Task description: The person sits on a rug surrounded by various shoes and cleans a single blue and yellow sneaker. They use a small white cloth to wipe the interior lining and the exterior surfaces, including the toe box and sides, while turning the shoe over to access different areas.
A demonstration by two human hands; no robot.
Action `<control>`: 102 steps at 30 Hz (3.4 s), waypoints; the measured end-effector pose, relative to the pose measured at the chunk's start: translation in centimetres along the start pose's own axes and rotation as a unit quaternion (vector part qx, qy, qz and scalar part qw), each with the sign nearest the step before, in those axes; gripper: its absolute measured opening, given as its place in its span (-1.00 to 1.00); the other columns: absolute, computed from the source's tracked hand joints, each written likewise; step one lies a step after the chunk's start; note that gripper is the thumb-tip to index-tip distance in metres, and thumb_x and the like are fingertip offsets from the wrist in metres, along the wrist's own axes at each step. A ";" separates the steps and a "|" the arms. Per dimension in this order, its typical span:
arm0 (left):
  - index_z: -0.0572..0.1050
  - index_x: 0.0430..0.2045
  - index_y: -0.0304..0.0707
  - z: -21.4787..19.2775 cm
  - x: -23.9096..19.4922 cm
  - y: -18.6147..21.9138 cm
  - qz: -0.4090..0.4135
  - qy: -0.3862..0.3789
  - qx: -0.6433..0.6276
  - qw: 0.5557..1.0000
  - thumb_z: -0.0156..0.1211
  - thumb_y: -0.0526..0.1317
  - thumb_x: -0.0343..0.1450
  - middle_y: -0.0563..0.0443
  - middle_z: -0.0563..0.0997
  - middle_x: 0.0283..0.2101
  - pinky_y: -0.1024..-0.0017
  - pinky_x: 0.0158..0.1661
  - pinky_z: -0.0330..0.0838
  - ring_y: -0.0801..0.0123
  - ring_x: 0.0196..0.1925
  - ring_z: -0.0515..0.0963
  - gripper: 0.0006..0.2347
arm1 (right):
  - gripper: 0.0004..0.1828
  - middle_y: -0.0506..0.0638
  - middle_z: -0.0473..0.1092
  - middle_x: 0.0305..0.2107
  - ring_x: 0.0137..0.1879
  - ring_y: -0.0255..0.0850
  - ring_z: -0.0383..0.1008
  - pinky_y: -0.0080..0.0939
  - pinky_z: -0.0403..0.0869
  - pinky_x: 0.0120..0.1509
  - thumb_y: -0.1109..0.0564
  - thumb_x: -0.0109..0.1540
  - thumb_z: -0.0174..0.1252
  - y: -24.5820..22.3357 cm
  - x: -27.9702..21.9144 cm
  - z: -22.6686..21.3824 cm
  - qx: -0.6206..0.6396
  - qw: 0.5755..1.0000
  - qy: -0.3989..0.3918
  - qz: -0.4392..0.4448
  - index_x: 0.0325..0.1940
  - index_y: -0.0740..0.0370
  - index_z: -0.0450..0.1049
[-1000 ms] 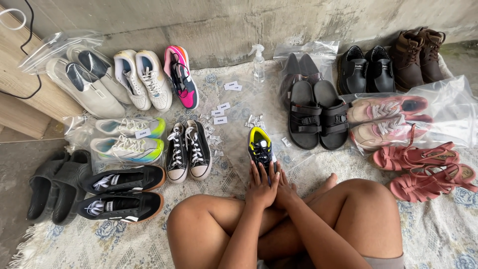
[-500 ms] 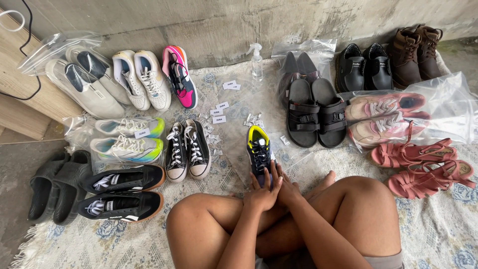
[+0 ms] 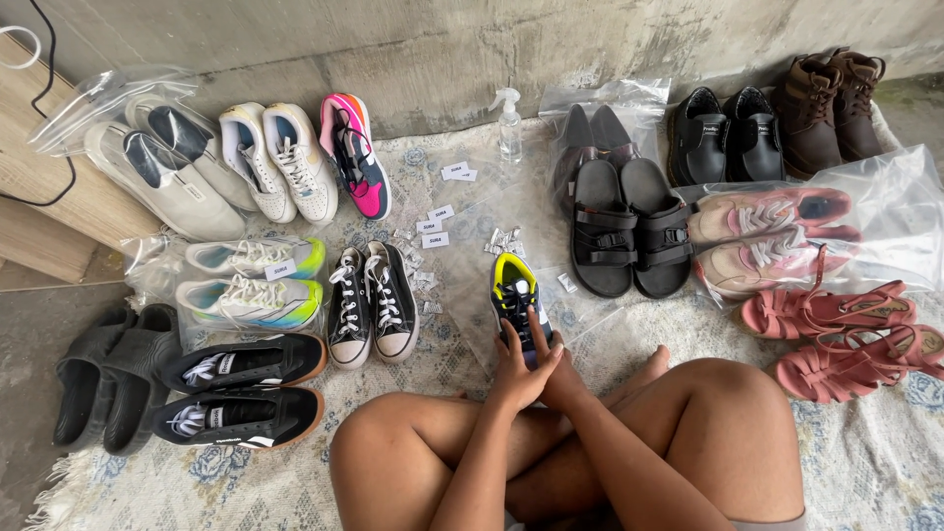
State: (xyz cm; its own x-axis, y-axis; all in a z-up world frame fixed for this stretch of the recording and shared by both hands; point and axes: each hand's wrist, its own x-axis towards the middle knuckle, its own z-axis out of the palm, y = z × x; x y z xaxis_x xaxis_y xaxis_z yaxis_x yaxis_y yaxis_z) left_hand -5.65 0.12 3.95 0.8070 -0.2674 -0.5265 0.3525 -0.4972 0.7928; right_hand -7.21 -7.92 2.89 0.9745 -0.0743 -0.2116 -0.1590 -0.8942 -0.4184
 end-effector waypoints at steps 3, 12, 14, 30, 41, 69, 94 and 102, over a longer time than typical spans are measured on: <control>-0.43 0.51 0.09 0.0 -0.1 0.2 -0.019 0.014 0.049 0.999 0.00 0.46 0.34 -0.41 -0.26 0.52 -0.18 0.30 0.25 -0.43 0.48 0.01 -0.01 | -0.03 0.38 0.06 0.34 0.38 0.33 0.27 0.19 0.34 0.39 -0.06 0.29 0.16 2.3 1.1 1.2 0.084 0.996 0.005 0.004 0.66 -0.23 -0.25; 0.14 0.44 0.38 0.6 2.5 -1.0 0.047 0.161 0.017 0.986 -0.21 0.14 0.56 -0.19 0.06 0.46 0.06 0.27 0.35 -0.29 0.32 0.25 -0.53 | -0.29 0.23 0.17 0.21 0.29 0.33 0.28 0.18 0.31 0.37 -0.19 0.28 0.19 7.0 4.1 5.0 0.214 0.974 0.066 0.034 0.48 -0.68 0.16; 0.24 0.38 0.39 1.5 4.3 -3.4 0.111 0.240 0.039 0.964 -0.13 0.08 0.56 -0.18 0.22 0.37 0.06 0.23 0.35 -0.26 0.24 0.36 -0.58 | -0.38 0.19 0.20 0.22 0.34 0.29 0.26 0.15 0.30 0.38 -0.24 0.28 0.18 7.3 4.4 4.5 0.252 0.964 0.070 0.044 0.42 -0.72 0.25; 0.72 -0.26 0.08 -1.0 2.8 -1.8 0.195 0.281 -0.169 0.924 0.29 -0.14 0.39 -0.21 0.43 0.33 0.30 0.20 0.37 0.01 0.27 0.48 -0.86 | -0.83 0.62 0.01 0.37 0.54 0.31 -0.04 0.26 0.17 0.49 0.10 0.32 0.20 1.4 1.3 -4.3 0.593 0.800 0.088 0.028 -0.04 0.14 0.61; 0.70 -0.15 -0.01 -0.4 2.5 -1.0 0.216 0.314 -0.112 0.918 0.11 -0.01 0.51 -0.30 0.50 0.24 0.19 0.17 0.35 -0.05 0.14 0.52 -0.75 | -0.71 0.45 0.35 0.15 0.55 0.39 -0.12 0.35 -0.07 0.58 0.21 0.34 -0.03 3.3 2.6 -2.1 0.500 0.862 0.076 -0.030 0.03 0.17 0.57; 0.48 -0.33 -0.15 -1.6 2.9 -1.3 0.206 0.278 -0.071 0.935 -0.33 0.04 0.61 -0.30 0.41 0.16 0.00 0.15 0.34 -0.30 0.10 0.46 -0.61 | -0.70 0.41 0.48 -0.09 0.02 0.47 0.44 0.29 0.40 0.11 0.15 0.33 -0.15 4.4 2.8 -1.6 0.373 0.926 0.047 -0.034 0.02 -0.08 0.46; 0.52 -0.43 -0.01 -0.5 3.1 -1.5 0.232 0.344 -0.075 0.907 0.29 -0.04 0.40 -0.19 0.51 0.18 0.21 -0.09 0.54 -0.12 0.06 0.56 -0.86 | -0.68 0.46 0.21 0.30 0.44 0.45 0.12 0.37 0.17 0.48 -0.01 0.38 0.05 0.6 0.8 -5.4 0.443 0.891 0.098 0.021 0.16 -0.08 0.60; 0.29 -0.51 -0.08 1.8 5.6 -4.7 0.164 0.343 -0.081 0.921 0.39 -0.17 0.32 -0.18 0.54 0.05 0.25 0.01 0.49 0.04 0.08 0.60 -0.72 | -0.59 0.38 0.38 0.18 0.29 0.32 0.39 0.43 0.39 0.29 -0.19 0.33 0.15 1.6 1.6 -2.5 0.439 0.879 0.101 0.157 0.09 0.11 0.42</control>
State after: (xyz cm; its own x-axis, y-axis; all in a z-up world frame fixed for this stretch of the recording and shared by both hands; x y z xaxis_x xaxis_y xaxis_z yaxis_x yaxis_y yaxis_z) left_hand -3.65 -0.51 -3.28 0.9726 0.2311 0.0241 0.0571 -0.3383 0.9393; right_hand -5.52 -10.57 4.13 0.8552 -0.4129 -0.3133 -0.3985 -0.1372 -0.9068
